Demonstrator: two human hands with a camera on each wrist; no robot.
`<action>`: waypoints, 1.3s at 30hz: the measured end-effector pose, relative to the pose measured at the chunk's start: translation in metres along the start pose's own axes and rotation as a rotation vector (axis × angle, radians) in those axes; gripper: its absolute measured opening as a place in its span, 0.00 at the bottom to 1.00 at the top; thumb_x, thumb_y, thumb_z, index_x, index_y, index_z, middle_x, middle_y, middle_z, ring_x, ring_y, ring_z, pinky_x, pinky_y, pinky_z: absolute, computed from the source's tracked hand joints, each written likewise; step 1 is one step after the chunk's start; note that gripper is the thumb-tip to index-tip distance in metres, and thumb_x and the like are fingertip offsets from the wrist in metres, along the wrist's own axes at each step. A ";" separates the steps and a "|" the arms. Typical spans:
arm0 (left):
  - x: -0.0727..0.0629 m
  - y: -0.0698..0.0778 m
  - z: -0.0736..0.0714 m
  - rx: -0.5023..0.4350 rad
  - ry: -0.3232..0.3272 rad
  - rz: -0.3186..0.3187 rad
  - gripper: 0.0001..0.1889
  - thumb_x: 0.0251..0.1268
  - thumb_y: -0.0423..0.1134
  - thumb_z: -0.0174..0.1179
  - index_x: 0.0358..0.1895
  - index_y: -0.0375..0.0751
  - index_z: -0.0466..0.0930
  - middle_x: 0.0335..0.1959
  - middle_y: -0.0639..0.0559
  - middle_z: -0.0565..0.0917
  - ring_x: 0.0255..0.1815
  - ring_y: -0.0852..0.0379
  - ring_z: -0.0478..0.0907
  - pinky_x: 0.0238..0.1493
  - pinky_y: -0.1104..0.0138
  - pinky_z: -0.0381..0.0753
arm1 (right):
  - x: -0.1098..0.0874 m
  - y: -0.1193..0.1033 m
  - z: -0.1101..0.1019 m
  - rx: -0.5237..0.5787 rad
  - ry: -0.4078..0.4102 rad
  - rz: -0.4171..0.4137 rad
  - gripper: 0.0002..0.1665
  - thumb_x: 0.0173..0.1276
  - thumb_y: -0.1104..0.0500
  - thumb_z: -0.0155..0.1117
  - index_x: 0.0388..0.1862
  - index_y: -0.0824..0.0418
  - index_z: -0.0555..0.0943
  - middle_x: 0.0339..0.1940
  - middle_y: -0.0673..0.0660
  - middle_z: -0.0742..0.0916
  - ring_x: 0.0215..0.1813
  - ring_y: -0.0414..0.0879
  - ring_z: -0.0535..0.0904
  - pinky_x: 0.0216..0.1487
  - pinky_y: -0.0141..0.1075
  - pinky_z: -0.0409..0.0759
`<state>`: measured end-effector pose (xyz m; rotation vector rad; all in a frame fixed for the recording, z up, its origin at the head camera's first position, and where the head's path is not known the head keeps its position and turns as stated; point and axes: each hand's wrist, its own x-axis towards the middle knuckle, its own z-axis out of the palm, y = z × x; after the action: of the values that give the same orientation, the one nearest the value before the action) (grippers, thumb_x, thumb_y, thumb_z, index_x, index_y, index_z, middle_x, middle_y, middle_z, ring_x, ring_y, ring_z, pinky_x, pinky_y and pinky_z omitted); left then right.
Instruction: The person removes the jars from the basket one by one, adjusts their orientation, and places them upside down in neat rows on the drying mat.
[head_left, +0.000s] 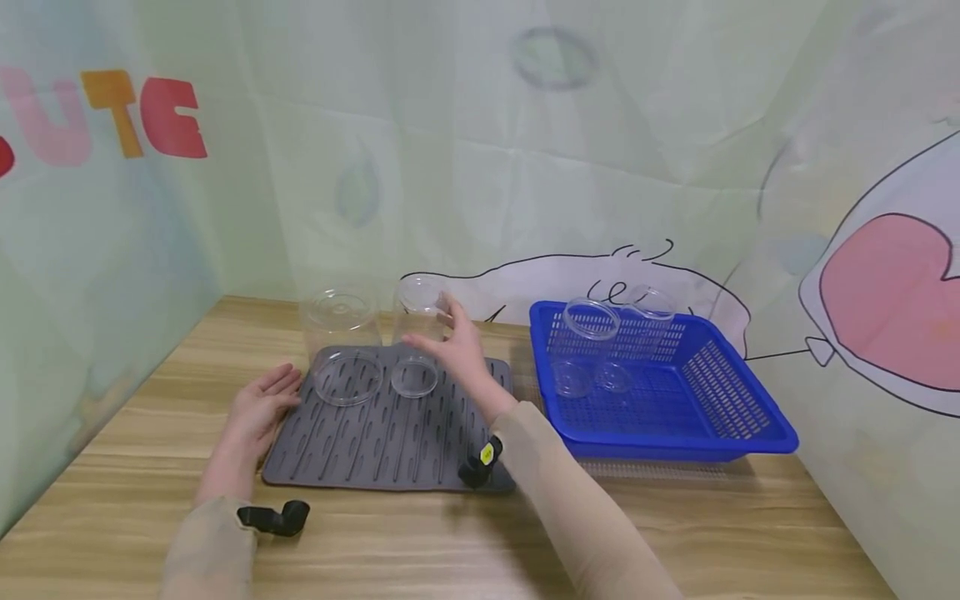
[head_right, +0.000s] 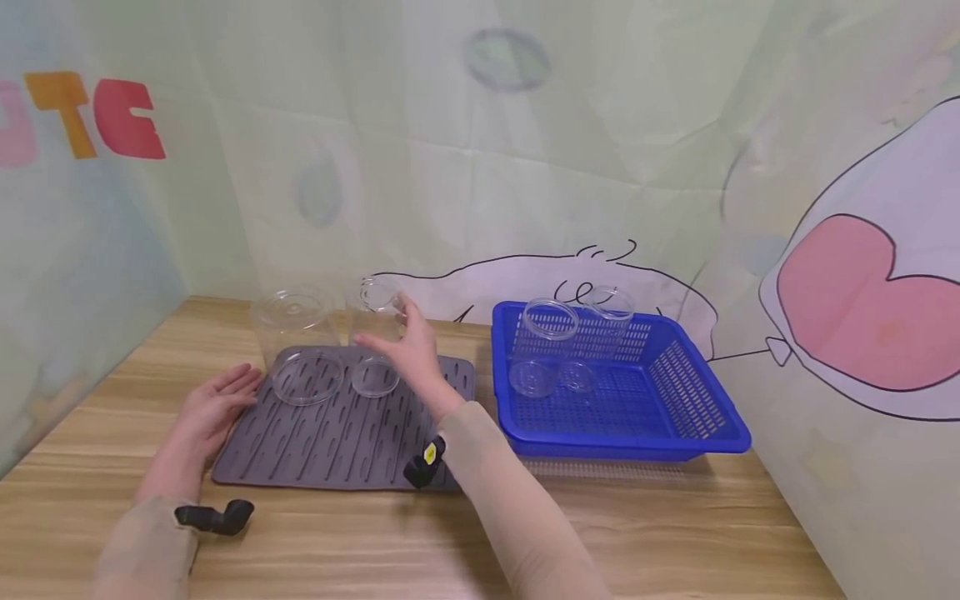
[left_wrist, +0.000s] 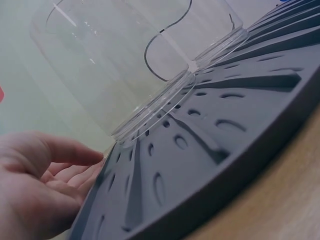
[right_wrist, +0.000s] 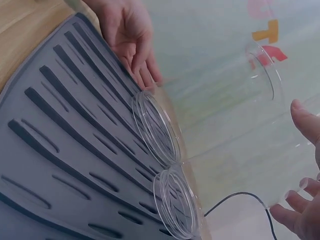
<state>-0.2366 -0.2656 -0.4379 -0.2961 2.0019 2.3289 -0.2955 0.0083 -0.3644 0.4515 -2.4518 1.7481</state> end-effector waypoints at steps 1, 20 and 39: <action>0.000 -0.001 0.000 0.009 0.002 0.001 0.40 0.66 0.17 0.42 0.78 0.35 0.36 0.79 0.37 0.41 0.80 0.45 0.43 0.75 0.67 0.55 | 0.000 0.000 0.000 -0.003 -0.006 0.003 0.54 0.57 0.53 0.76 0.78 0.56 0.56 0.76 0.56 0.68 0.73 0.52 0.68 0.69 0.45 0.74; 0.000 -0.002 0.003 0.057 0.011 -0.014 0.42 0.60 0.13 0.40 0.78 0.33 0.36 0.79 0.36 0.43 0.80 0.44 0.43 0.79 0.62 0.50 | 0.003 0.002 -0.002 -0.011 -0.043 0.004 0.59 0.55 0.53 0.77 0.79 0.55 0.53 0.76 0.56 0.67 0.75 0.53 0.64 0.72 0.51 0.69; -0.004 0.000 0.002 0.066 0.010 -0.011 0.42 0.60 0.13 0.41 0.78 0.32 0.37 0.79 0.36 0.43 0.80 0.45 0.44 0.78 0.63 0.51 | 0.000 -0.005 -0.005 -0.008 -0.076 0.040 0.64 0.56 0.51 0.77 0.81 0.52 0.46 0.77 0.58 0.64 0.76 0.53 0.61 0.72 0.54 0.68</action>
<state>-0.2331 -0.2635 -0.4370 -0.3151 2.0708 2.2538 -0.2946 0.0111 -0.3577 0.4800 -2.5355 1.7678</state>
